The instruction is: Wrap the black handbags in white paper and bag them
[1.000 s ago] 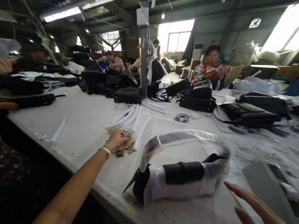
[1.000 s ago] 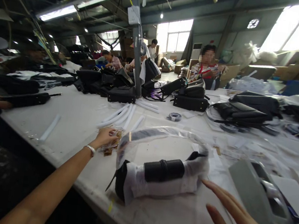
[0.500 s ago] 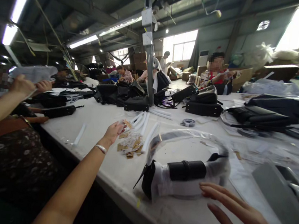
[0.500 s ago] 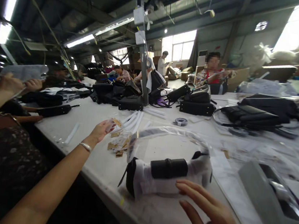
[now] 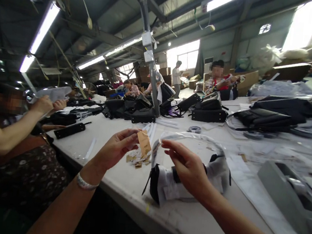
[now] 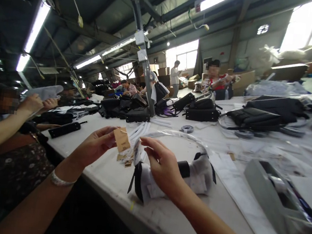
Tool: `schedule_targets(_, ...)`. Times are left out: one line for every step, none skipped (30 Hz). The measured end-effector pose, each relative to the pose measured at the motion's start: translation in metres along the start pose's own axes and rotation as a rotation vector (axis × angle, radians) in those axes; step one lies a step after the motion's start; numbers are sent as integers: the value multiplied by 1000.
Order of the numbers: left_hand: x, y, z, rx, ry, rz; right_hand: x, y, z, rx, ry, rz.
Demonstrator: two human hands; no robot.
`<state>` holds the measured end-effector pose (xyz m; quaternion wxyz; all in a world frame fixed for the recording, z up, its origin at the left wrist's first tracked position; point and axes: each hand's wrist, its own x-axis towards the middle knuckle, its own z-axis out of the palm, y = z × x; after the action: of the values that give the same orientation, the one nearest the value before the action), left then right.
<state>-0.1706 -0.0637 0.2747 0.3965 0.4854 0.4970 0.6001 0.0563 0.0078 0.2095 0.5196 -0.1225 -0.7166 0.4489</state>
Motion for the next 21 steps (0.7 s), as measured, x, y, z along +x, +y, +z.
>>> schedule_targets(-7,4,8,-12,-18,0,4,-1,3,70,-19,36)
schedule_targets(-13,6,15,-29,-28,-6,6,-2,6,141,-52,69)
schedule_targets(-18,8,22,-46,-38,-16,7,-4,8,207,-91,97)
schedule_targets(-23,9,28,-61,-49,-30,6,-7,9,267,-131,118)
schedule_targets(-28,9,33,-73,-63,-47,4,-9,9,318,-166,143)
schedule_targets(-31,9,38,-82,-74,-64,0,-12,8,356,-199,178)
schedule_targets(-34,7,42,-89,-83,-79,-3,-15,6,382,-223,225)
schedule_targets(-37,6,45,-92,-87,-90,-7,-18,4,398,-238,280)
schedule_targets(-39,3,47,-91,-87,-95,-11,-21,1,414,-245,339)
schedule_targets(-41,0,48,-86,-86,-93,-14,-23,-3,435,-241,396)
schedule_targets(-42,-3,50,-74,-89,-88,-17,-25,-7,461,-223,448)
schedule_targets(-43,-6,50,-57,-99,-80,-20,-27,-12,488,-195,490)
schedule_targets(-44,-9,51,-31,-119,-74,-22,-28,-17,503,-163,518)
schedule_targets(-44,-12,51,7,-147,-72,-24,-29,-21,488,-134,527)
schedule_targets(-44,-15,51,55,-177,-71,-24,-30,-26,432,-110,512)
schedule_targets(-44,-17,51,114,-205,-68,-24,-31,-31,333,-86,466)
schedule_targets(-43,-19,52,179,-224,-61,-24,-31,-36,199,-68,389)
schedule_targets(-42,-20,54,243,-228,-45,-23,-32,-41,48,-58,291)
schedule_targets(-40,-21,56,303,-219,-23,-21,-33,-45,-98,-56,192)
schedule_targets(-38,-22,59,354,-204,5,-18,-34,-50,-221,-60,106)
schedule_targets(-37,-22,64,393,-189,39,-15,-35,-53,-311,-73,40)
